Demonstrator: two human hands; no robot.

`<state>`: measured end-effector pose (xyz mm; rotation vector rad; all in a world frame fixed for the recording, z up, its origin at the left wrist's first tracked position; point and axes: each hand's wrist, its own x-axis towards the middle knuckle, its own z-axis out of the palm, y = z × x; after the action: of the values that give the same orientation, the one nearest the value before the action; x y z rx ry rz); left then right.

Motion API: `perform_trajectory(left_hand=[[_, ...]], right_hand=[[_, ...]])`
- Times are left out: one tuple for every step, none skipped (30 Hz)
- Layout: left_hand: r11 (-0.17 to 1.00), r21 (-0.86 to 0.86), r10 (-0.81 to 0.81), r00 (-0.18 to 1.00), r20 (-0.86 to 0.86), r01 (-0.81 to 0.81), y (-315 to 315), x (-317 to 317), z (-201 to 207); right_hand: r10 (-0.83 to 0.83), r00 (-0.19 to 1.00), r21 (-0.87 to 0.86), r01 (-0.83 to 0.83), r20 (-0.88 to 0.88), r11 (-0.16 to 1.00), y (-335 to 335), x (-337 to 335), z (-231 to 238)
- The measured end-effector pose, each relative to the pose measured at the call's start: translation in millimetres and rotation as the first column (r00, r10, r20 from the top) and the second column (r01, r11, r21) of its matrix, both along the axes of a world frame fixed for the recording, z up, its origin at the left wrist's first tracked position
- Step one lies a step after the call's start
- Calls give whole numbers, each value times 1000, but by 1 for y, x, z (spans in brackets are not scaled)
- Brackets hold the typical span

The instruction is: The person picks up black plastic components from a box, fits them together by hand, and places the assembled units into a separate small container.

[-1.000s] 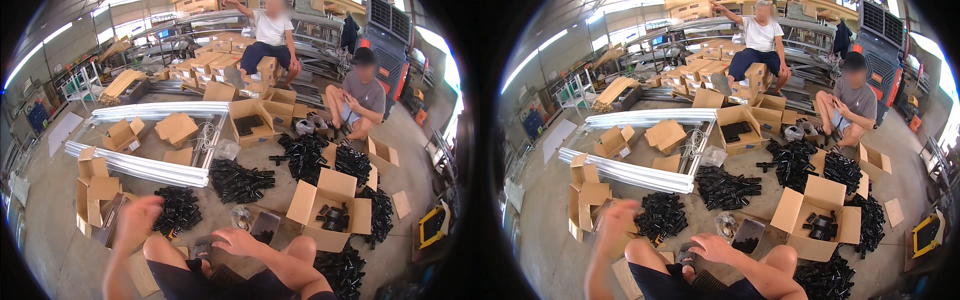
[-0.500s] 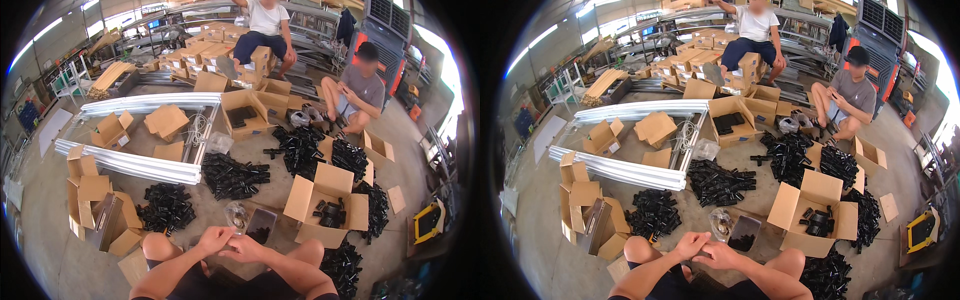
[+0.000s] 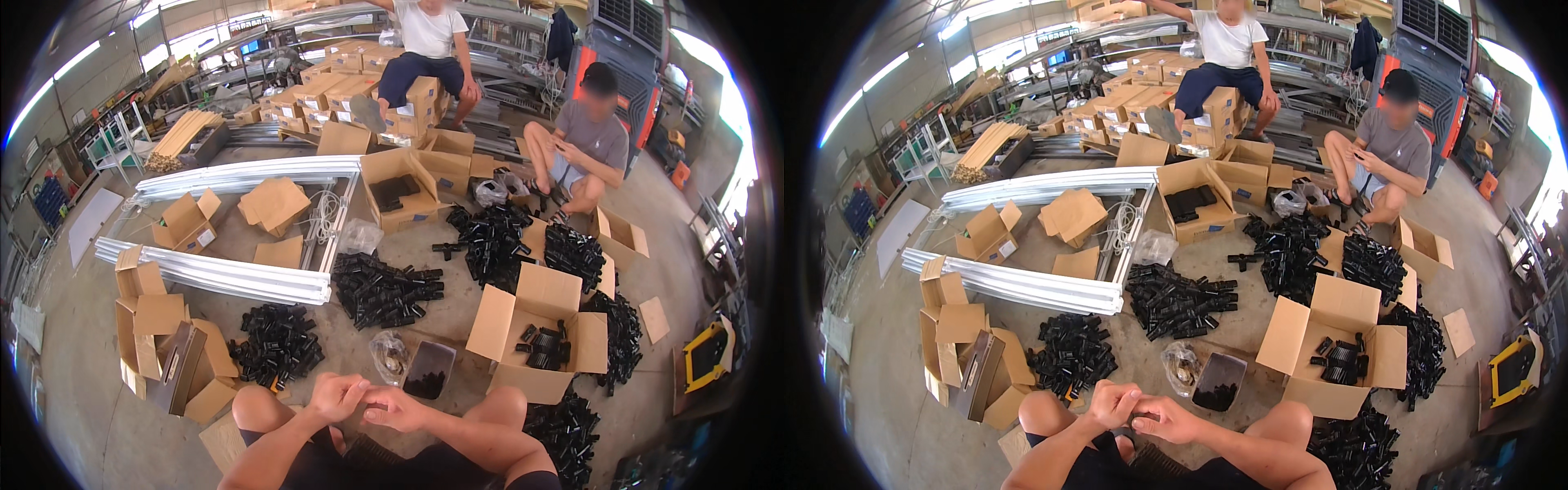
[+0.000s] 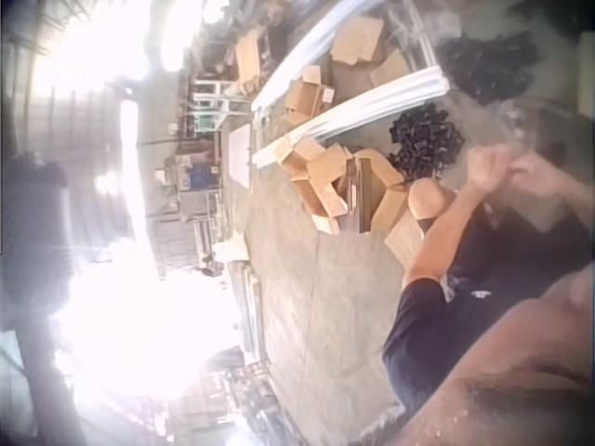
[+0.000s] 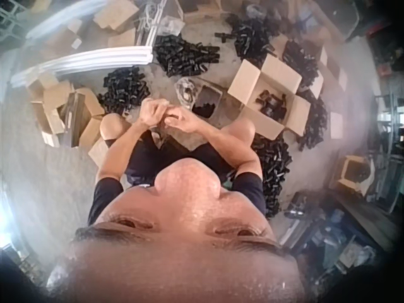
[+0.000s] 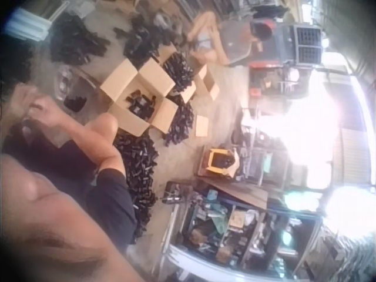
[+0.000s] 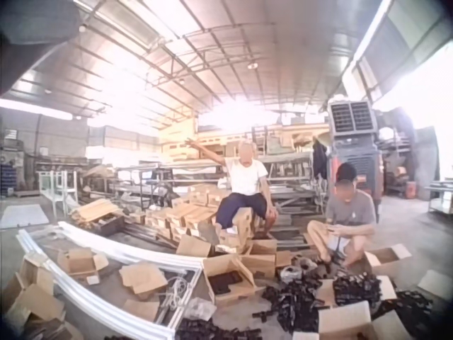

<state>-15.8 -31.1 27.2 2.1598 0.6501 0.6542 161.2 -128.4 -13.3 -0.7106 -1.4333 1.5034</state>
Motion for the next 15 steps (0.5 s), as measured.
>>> perform_trajectory(left_hand=[[999,22,-31,999,28,30,1,-1,1],[998,46,-55,997,52,52,2,-5,2],[991,113,-76,994,78,67,4,-8,1],[980,181,-100,990,102,80,6,-11,-2],[963,253,-131,983,130,94,8,-12,-2],[966,259,-73,981,179,24,11,-14,0],[964,261,-15,973,228,-46,15,-20,3],[960,165,221,974,39,-224,22,-38,15],[929,-32,370,927,63,-369,39,-65,17],[852,-92,515,795,321,-515,53,-91,19],[767,-147,642,741,199,-625,76,-125,44],[718,-5,684,705,189,-696,97,-164,67],[556,146,807,573,143,-819,129,-226,70],[457,301,855,507,110,-837,134,-250,111],[289,352,935,342,97,-890,151,-304,134]], right_hand=[[48,992,-59,-55,-115,997,-3,-1,-5],[66,983,-67,-79,-173,995,-3,-3,-2],[83,970,-74,-102,-230,992,-5,-5,2],[98,953,-80,-126,-286,989,-7,-8,7],[36,923,-138,-96,-383,986,-9,-12,12],[-31,881,-198,-72,-472,978,-10,-19,17],[-103,827,-261,-54,-552,964,-11,-22,20],[-60,864,-220,-60,-500,974,-10,-15,24],[-11,893,-175,-76,-449,982,-7,-6,31],[43,914,-128,-103,-403,986,-4,-1,37],[53,930,-91,-92,-363,992,-6,9,38],[50,940,-85,-83,-339,993,-7,13,40],[53,947,-75,-81,-316,994,-7,14,43],[37,959,-78,-61,-282,995,-9,20,43],[56,959,-84,-83,-279,993,-8,18,44]])
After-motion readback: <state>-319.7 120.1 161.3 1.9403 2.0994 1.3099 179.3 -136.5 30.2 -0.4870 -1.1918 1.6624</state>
